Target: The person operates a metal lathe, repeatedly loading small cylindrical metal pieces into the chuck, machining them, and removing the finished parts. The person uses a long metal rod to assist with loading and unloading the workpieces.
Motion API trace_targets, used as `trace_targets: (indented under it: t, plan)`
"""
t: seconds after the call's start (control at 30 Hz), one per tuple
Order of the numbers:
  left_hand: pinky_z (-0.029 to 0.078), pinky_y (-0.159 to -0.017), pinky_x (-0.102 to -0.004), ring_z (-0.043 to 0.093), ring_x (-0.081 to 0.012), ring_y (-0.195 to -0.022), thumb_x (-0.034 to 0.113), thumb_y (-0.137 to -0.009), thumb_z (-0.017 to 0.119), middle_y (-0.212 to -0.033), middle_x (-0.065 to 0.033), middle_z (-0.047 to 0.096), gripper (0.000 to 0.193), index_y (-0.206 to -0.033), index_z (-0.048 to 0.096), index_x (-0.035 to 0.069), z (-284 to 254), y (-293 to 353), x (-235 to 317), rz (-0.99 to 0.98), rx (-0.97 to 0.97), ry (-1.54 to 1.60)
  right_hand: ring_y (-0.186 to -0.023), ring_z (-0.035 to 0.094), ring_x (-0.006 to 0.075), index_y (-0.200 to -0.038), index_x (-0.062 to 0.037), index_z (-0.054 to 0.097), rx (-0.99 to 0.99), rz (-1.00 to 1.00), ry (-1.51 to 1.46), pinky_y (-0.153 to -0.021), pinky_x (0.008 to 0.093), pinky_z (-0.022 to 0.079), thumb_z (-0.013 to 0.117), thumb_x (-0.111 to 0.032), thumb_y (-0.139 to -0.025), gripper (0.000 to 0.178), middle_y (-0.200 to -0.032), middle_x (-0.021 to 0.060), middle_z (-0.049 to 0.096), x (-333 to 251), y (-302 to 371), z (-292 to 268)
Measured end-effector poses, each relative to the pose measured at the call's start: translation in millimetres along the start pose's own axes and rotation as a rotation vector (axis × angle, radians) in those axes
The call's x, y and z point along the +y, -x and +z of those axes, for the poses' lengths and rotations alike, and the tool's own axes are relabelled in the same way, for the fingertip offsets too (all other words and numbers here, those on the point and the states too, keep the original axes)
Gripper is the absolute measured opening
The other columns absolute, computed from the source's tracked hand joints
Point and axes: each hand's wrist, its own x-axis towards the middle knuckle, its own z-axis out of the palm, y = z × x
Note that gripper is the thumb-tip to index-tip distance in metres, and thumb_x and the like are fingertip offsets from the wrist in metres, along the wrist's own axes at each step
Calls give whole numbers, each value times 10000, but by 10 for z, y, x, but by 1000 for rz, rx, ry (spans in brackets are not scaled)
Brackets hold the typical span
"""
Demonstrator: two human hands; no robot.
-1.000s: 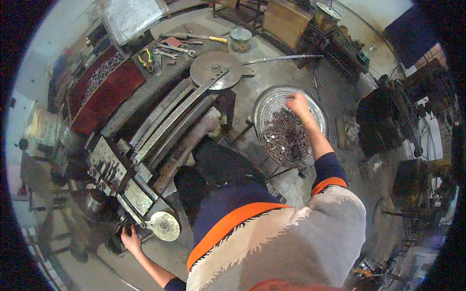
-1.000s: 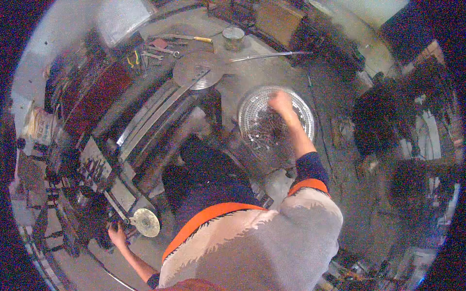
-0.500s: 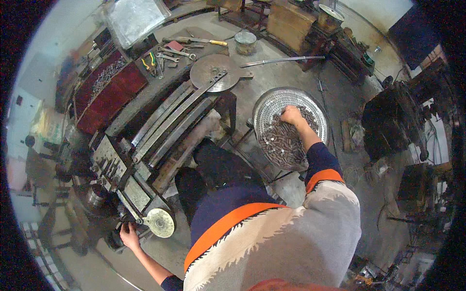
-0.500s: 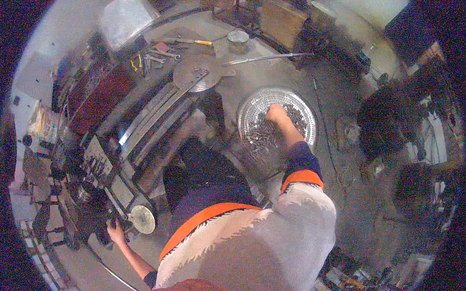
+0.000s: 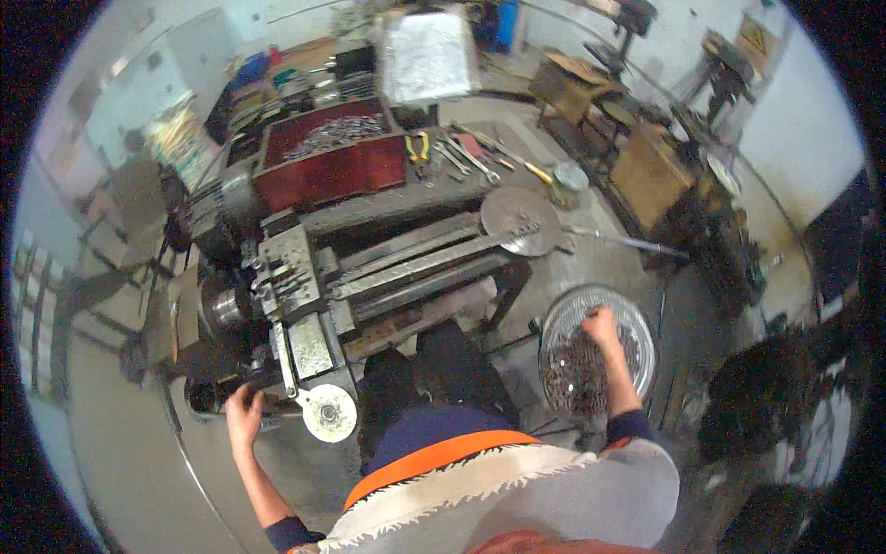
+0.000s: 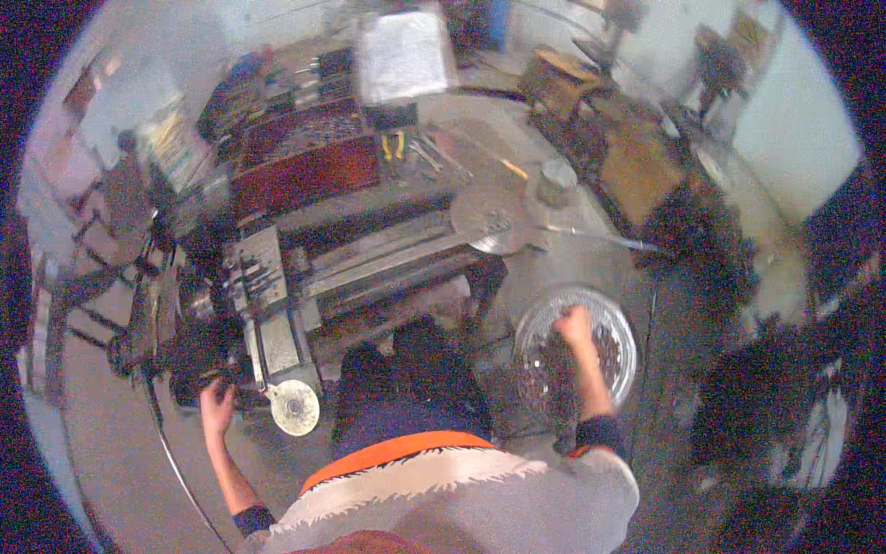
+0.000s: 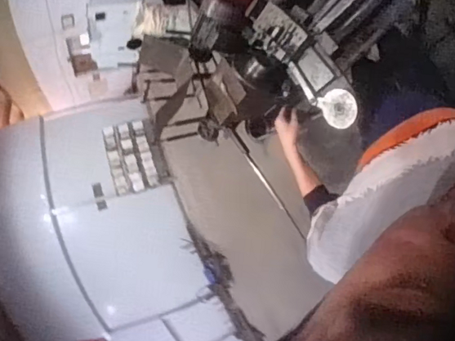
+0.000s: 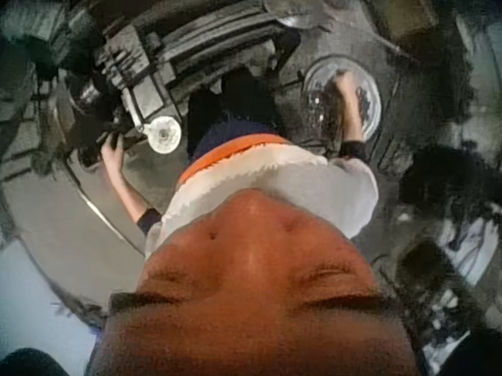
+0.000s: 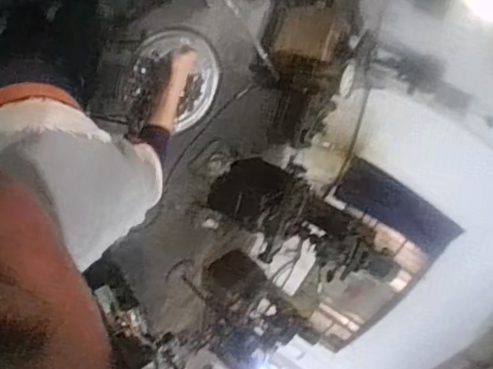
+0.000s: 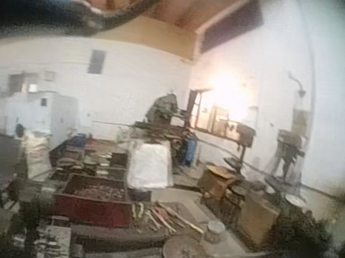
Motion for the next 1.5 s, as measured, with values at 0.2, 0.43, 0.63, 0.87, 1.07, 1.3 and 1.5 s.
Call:
trace_targets:
  t: [0.2, 0.43, 0.63, 0.87, 1.07, 1.3, 1.5]
  plan:
    - [477, -682, -368, 623, -320, -778, 209, -768, 620, -837, -171, 640, 268, -938, 623, 2, 159, -157, 1038, 293, 126, -47, -1011, 522, 347, -969, -64, 651, -91, -824, -347, -859, 391, 443, 682, -147, -533, 445, -1053, 172, 559, -1958, 414, 164]
    - [430, -552, -395, 581, -320, -606, 341, -794, 592, -643, -188, 568, 337, -741, 615, 9, 571, -194, 1753, 458, -60, 66, -1012, 503, 368, -1063, -36, 575, -344, -1436, -469, -845, 386, 440, 653, -131, -556, 522, -1103, 201, 480, -3791, 1212, 132]
    - [443, -559, -389, 599, -334, -644, 326, -790, 596, -673, -198, 585, 310, -786, 613, 17, 581, -108, 1334, 455, -22, 203, -938, 517, 379, -1006, -38, 603, -520, -1535, -414, -796, 404, 446, 639, -122, -517, 497, -1064, 198, 505, -4100, 1380, 191]
    - [464, -572, -369, 615, -279, -623, 272, -813, 572, -685, -165, 615, 264, -788, 628, 15, 397, -108, 1141, 427, -12, 190, -816, 576, 317, -878, -24, 652, -630, -1638, -370, -705, 350, 477, 577, -48, -513, 374, -920, 154, 602, -4499, 1348, 194]
    - [401, -468, -316, 527, -145, -478, 200, -822, 580, -539, -131, 541, 243, -716, 593, -19, 57, -53, 1038, 394, 163, 478, -869, 586, 316, -928, -33, 661, -779, -1706, -396, -772, 352, 474, 562, -54, -517, 424, -977, 163, 606, -5022, 1477, 147]
    - [459, -554, -364, 625, -267, -635, 234, -810, 580, -666, -173, 598, 239, -827, 599, -4, -316, 3, 702, 354, 171, 289, -847, 573, 303, -841, -48, 679, -724, -1840, -259, -769, 363, 464, 578, -95, -513, 347, -910, 129, 626, -5494, 1455, 472]
    - [448, -558, -329, 594, -197, -592, 152, -777, 602, -618, -130, 564, 325, -1068, 554, 16, -944, 449, 5, 43, 527, 26, -855, 535, 259, -787, -117, 705, -210, -1758, 226, -752, 369, 427, 638, -213, -500, 309, -788, 67, 635, -6053, 1065, 845]
